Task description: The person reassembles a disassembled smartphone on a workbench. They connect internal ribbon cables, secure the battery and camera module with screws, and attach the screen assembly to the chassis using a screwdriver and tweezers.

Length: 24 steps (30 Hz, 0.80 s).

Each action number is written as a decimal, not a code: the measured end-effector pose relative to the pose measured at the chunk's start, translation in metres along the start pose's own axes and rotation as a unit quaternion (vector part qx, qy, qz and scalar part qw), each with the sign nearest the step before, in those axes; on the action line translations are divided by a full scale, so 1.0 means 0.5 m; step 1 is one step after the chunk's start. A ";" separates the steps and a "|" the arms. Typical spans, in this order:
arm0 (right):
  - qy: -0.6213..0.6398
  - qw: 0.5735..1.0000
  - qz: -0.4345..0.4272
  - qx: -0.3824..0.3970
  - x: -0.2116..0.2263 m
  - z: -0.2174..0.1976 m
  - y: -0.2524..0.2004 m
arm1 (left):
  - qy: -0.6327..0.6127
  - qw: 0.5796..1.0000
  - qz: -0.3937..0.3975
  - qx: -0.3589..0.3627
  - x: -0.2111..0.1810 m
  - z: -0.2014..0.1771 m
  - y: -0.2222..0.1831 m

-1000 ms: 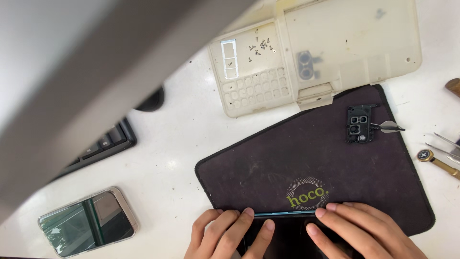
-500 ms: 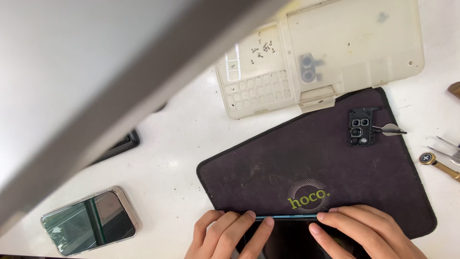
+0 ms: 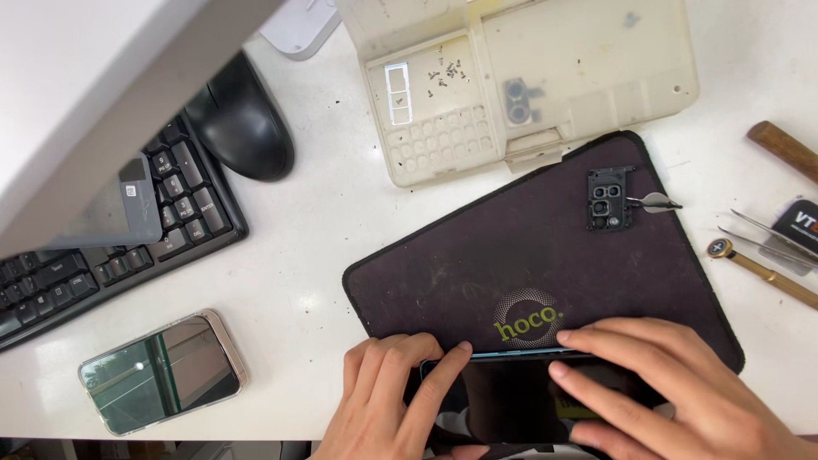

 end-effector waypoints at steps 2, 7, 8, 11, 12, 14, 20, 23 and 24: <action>0.050 0.998 0.032 -0.013 -0.003 -0.028 0.005 | 0.005 1.000 -0.002 -0.007 -0.001 -0.002 -0.002; -0.078 0.973 0.169 -0.137 -0.065 -0.137 -0.008 | 0.017 0.998 0.003 -0.061 -0.008 -0.004 -0.003; -0.133 0.952 0.227 -0.156 -0.082 -0.152 -0.014 | 0.019 0.998 0.009 -0.058 -0.006 -0.004 -0.002; -0.274 0.911 0.275 -0.140 -0.089 -0.173 -0.028 | 0.011 0.999 0.021 -0.044 0.003 -0.001 0.000; -0.313 0.904 0.267 -0.119 -0.088 -0.170 -0.029 | 0.002 0.999 0.018 -0.039 0.006 0.002 -0.001; -0.312 0.901 0.265 -0.144 -0.085 -0.173 -0.035 | -0.005 0.999 0.018 -0.037 0.007 0.004 -0.002; -0.290 0.913 0.234 -0.167 -0.118 -0.153 -0.071 | 0.003 0.998 0.041 -0.039 -0.007 -0.008 -0.008; -0.245 0.916 0.268 -0.170 -0.188 -0.120 -0.108 | 0.012 0.998 0.056 -0.033 -0.003 -0.007 -0.010; -0.235 0.915 0.284 -0.165 -0.217 -0.109 -0.123 | 0.013 0.998 0.060 -0.032 -0.002 -0.006 -0.012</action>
Point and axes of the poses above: each hand's wrist, its own y-axis towards the middle knuckle, its own z-axis out of the palm, x = y × z, the point moved 6 cm from there along y, towards the middle knuckle, and after that the axes turned 3 degrees about z, right-handed, at the moved point
